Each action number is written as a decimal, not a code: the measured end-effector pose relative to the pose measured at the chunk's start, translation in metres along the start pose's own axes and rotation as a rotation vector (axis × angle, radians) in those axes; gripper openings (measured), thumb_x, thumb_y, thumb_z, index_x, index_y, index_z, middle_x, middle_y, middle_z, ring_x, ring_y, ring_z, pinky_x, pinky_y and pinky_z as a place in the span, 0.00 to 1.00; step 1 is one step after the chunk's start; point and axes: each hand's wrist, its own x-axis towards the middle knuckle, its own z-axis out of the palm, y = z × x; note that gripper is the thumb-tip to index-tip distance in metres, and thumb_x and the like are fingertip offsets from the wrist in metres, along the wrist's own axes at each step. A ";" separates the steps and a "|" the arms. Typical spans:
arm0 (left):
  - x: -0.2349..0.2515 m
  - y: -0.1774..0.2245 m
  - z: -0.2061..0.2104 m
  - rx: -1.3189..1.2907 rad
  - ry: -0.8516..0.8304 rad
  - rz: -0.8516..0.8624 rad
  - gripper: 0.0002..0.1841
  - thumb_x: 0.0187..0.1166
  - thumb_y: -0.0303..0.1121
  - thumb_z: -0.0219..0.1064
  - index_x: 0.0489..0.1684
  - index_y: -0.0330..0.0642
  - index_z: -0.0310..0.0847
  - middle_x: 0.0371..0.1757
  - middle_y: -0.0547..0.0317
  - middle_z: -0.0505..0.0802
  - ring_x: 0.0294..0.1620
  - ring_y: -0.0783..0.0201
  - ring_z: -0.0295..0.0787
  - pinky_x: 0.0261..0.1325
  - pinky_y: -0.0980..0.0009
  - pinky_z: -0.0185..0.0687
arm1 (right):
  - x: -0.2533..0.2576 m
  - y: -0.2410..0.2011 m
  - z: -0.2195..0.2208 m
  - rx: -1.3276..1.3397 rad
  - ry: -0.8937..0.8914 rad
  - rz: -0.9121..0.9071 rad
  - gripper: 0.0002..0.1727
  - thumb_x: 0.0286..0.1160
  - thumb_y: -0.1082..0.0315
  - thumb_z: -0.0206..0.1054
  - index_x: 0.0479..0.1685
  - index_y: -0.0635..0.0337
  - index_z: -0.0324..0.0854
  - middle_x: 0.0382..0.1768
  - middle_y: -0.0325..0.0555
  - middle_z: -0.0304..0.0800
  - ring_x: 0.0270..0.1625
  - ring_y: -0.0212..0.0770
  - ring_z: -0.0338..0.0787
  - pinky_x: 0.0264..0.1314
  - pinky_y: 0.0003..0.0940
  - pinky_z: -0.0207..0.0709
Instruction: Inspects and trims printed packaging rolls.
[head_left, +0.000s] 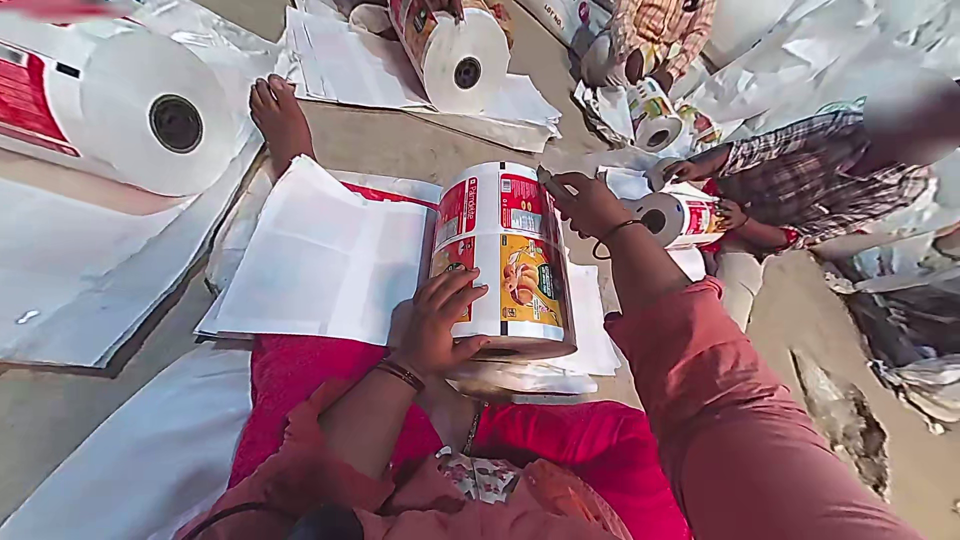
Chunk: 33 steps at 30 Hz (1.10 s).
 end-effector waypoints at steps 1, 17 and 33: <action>0.000 0.001 0.000 0.003 -0.003 -0.001 0.38 0.77 0.70 0.53 0.72 0.49 0.83 0.85 0.53 0.78 0.89 0.50 0.65 0.88 0.45 0.58 | -0.001 -0.002 -0.001 -0.024 -0.001 0.001 0.27 0.89 0.61 0.60 0.87 0.47 0.67 0.46 0.56 0.89 0.30 0.47 0.87 0.34 0.46 0.83; 0.004 0.008 -0.010 0.020 -0.055 -0.006 0.40 0.79 0.68 0.52 0.75 0.44 0.80 0.86 0.49 0.77 0.89 0.45 0.65 0.89 0.41 0.55 | -0.112 0.002 0.019 -0.121 -0.107 0.023 0.29 0.89 0.62 0.58 0.89 0.42 0.62 0.45 0.57 0.90 0.35 0.53 0.90 0.40 0.54 0.84; 0.005 0.018 -0.017 0.044 -0.124 -0.038 0.35 0.82 0.59 0.57 0.81 0.44 0.75 0.87 0.50 0.75 0.92 0.45 0.60 0.91 0.43 0.51 | -0.282 -0.004 0.044 -0.292 -0.229 -0.047 0.30 0.89 0.63 0.61 0.89 0.47 0.60 0.41 0.59 0.90 0.40 0.60 0.92 0.46 0.61 0.83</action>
